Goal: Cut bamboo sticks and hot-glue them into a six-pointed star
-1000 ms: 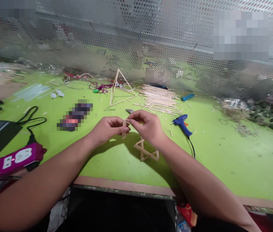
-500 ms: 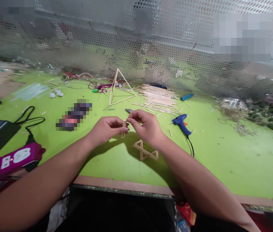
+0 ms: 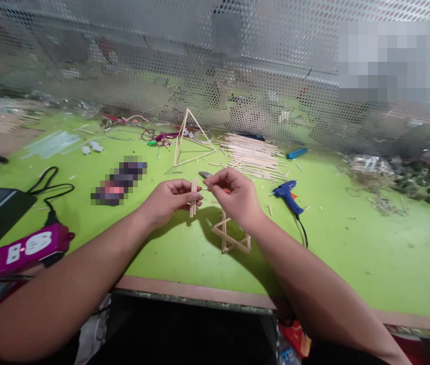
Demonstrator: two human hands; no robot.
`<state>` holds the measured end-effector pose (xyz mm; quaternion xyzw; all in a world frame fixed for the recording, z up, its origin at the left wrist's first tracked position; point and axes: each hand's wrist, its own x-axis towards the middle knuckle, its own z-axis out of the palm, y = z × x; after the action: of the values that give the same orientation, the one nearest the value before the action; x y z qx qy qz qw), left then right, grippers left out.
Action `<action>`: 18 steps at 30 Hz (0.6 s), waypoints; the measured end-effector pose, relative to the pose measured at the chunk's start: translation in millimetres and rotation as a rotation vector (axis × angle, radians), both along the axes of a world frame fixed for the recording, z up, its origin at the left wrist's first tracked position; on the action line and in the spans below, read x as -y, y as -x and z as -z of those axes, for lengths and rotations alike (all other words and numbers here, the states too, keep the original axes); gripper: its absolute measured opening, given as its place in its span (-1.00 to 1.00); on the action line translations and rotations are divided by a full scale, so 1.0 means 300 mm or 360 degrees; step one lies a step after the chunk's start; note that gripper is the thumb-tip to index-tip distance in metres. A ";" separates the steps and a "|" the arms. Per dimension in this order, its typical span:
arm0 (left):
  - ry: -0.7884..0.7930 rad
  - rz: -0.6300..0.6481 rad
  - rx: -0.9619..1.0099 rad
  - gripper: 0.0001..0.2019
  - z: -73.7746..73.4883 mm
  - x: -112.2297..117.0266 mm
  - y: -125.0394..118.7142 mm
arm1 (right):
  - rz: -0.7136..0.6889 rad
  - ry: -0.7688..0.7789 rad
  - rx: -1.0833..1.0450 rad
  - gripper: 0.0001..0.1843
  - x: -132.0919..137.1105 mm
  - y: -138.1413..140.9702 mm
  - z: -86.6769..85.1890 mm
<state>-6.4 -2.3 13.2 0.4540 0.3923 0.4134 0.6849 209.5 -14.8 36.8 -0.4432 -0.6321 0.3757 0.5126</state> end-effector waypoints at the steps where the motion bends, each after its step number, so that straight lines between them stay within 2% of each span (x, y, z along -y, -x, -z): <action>1: -0.0002 -0.0005 -0.0009 -0.49 0.004 -0.002 -0.001 | 0.0013 0.0027 0.0006 -0.79 -0.002 -0.001 0.001; 8: -0.0054 0.0008 -0.0023 -0.57 0.016 -0.002 -0.001 | 0.0021 0.0054 0.0153 -0.74 -0.019 -0.012 0.004; 11: -0.0093 0.0009 -0.0040 -0.58 0.012 0.003 -0.001 | 0.0043 -0.0070 0.0338 -0.73 -0.012 -0.019 -0.020; 14: -0.0143 0.0014 -0.0059 -0.58 0.014 0.003 -0.004 | -0.0027 -0.0205 0.0478 -0.74 0.001 -0.018 -0.045; 18: -0.0167 0.0013 -0.0098 -0.53 0.029 -0.005 -0.011 | -0.0127 -0.0174 0.0510 -0.85 0.011 -0.009 -0.050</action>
<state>-3.0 -0.9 4.5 0.5034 0.3890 0.4165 0.6494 212.0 -18.0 51.7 -0.4434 -0.7424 0.2855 0.4133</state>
